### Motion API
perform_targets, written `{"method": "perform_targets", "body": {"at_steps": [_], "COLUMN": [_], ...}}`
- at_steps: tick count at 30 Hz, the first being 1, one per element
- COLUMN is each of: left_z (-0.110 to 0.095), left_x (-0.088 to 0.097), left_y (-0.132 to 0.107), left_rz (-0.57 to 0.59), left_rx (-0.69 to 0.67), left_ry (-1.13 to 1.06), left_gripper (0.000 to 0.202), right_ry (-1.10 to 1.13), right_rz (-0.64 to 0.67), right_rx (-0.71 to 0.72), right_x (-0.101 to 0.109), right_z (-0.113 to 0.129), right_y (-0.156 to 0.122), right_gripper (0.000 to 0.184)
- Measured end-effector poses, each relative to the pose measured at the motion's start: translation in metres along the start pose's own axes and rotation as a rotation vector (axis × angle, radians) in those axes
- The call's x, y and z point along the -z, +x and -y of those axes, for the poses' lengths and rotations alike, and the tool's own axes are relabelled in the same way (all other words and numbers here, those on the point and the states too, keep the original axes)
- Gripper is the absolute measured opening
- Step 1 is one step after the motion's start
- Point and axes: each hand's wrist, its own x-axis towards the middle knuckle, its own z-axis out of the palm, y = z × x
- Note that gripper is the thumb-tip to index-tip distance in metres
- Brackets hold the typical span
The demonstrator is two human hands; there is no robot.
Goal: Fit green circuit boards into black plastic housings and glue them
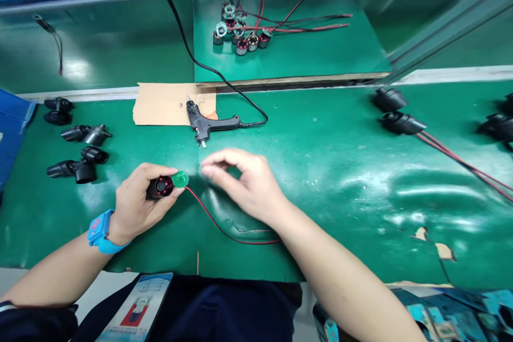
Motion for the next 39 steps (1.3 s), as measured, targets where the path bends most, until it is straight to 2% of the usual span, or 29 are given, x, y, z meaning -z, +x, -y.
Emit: {"method": "perform_targets", "body": {"at_steps": [2, 4, 6, 9, 12, 16, 18, 20, 23, 30, 39], "left_z": [0.003, 0.007, 0.010, 0.014, 0.017, 0.020, 0.020, 0.018, 0.014, 0.005, 0.003], "left_x": [0.002, 0.005, 0.009, 0.015, 0.018, 0.019, 0.019, 0.018, 0.016, 0.017, 0.017], "left_y": [0.000, 0.000, 0.001, 0.003, 0.003, 0.002, 0.001, -0.001, -0.001, 0.000, 0.000], "left_rz": [0.003, 0.003, -0.009, -0.043, -0.078, -0.105, -0.107, -0.100, -0.089, -0.074, -0.059], "left_rx": [0.029, 0.058, 0.088, 0.106, 0.099, 0.067, 0.041, 0.010, -0.051, -0.142, -0.165], "left_ry": [0.051, 0.097, 0.133, 0.175, 0.201, 0.246, 0.269, 0.295, 0.336, 0.420, 0.418], "left_gripper": [0.024, 0.023, 0.022, 0.021, 0.021, 0.022, 0.023, 0.023, 0.022, 0.016, 0.016], "right_ry": [-0.377, -0.652, -0.819, -0.921, -0.948, -0.878, -0.706, -0.558, -0.510, -0.695, -0.732], "right_rz": [-0.112, -0.091, -0.021, 0.023, -0.004, -0.083, -0.191, -0.336, -0.452, -0.451, -0.403], "right_rx": [0.146, 0.207, 0.203, 0.202, 0.241, 0.320, 0.355, 0.334, 0.265, 0.357, 0.398], "right_x": [0.011, 0.017, 0.016, 0.010, 0.009, 0.021, 0.025, 0.025, 0.019, 0.011, 0.004], "right_z": [-0.011, -0.024, -0.036, -0.049, -0.048, -0.025, -0.012, -0.003, 0.000, 0.009, 0.016], "right_y": [0.019, 0.040, 0.058, 0.071, 0.063, 0.033, 0.015, 0.000, -0.016, -0.018, -0.017], "right_gripper": [0.019, 0.035, 0.050, 0.053, 0.047, 0.038, 0.038, 0.047, 0.056, 0.029, 0.035]}}
